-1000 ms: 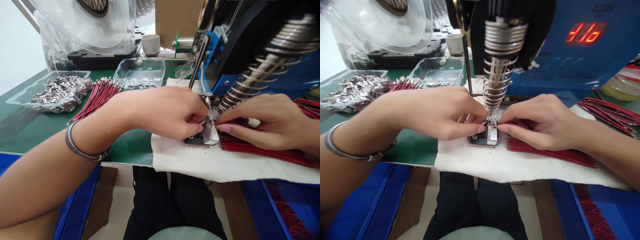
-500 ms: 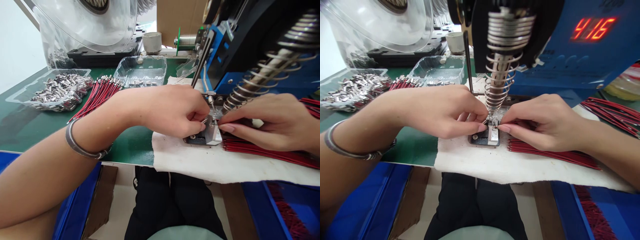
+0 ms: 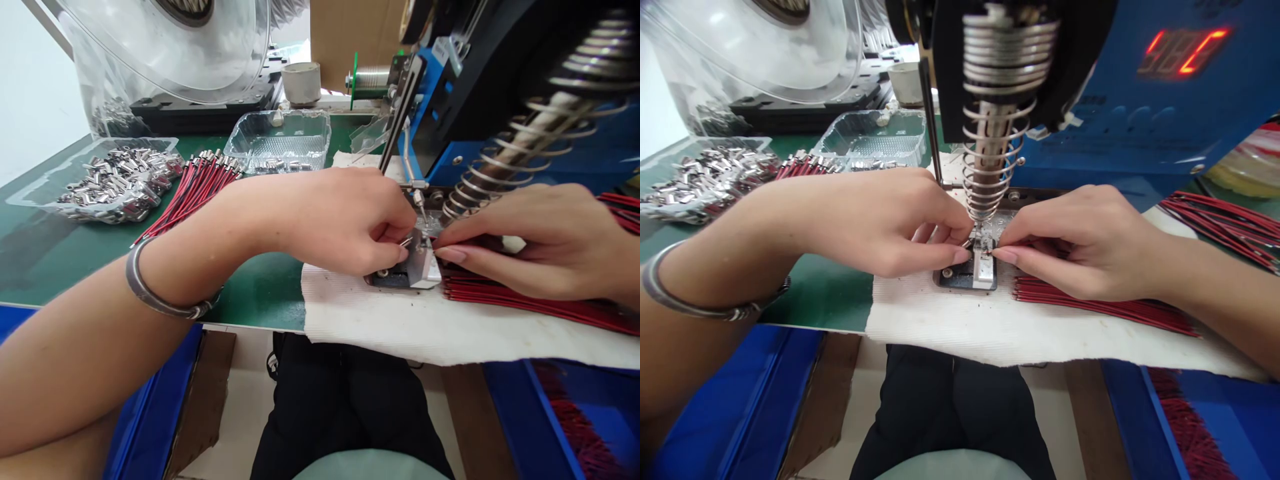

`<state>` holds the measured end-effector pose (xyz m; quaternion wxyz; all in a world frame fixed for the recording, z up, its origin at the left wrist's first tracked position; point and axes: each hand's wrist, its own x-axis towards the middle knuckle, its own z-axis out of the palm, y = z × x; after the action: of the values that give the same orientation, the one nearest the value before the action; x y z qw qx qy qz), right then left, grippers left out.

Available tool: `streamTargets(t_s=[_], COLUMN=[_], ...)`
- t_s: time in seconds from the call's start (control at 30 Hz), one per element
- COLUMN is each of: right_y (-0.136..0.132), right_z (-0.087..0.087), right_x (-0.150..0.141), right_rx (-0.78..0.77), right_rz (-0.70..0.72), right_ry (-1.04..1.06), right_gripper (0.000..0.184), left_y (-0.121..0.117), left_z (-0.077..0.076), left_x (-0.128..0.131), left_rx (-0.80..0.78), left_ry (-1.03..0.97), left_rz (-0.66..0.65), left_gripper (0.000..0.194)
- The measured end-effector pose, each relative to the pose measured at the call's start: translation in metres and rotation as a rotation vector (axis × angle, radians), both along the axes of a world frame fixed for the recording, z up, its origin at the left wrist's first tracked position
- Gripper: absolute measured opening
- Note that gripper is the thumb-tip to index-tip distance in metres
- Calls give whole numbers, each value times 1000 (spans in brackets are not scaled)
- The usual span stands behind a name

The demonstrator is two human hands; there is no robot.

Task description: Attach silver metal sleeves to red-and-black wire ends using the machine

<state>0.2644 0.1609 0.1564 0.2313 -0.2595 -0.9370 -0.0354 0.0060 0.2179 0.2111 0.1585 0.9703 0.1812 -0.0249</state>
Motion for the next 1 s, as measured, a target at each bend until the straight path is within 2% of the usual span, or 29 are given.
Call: streamTargets(t_s=[0.3,0.5,0.63,0.77,0.9,1.0], right_y=[0,-4,-5,-5,-10,-10], right_z=[3,4,5,9,13,12], right_x=[-2,-2,4,7,5,4], right_rx=[-6,-38,-82,-86,-134,-140], right_rz=[-19,-58,-148,-171,-307,-332], right_ry=[-9,5,-60,-145,-221,-212], right_gripper=[25,24,37,47,66,66], left_y=[-7,-6,-5,-4,-2,1], left_z=[1,-3,-5,-7,-9,-10], left_x=[0,2,-1,-3,-3,-3], left_rx=[114,186,181,172,165,130], left_ry=[20,82,20,-18,-23,-49], left_rz=[4,34,16,-15,-24,-44], left_gripper=[28,21,22,24,22,26])
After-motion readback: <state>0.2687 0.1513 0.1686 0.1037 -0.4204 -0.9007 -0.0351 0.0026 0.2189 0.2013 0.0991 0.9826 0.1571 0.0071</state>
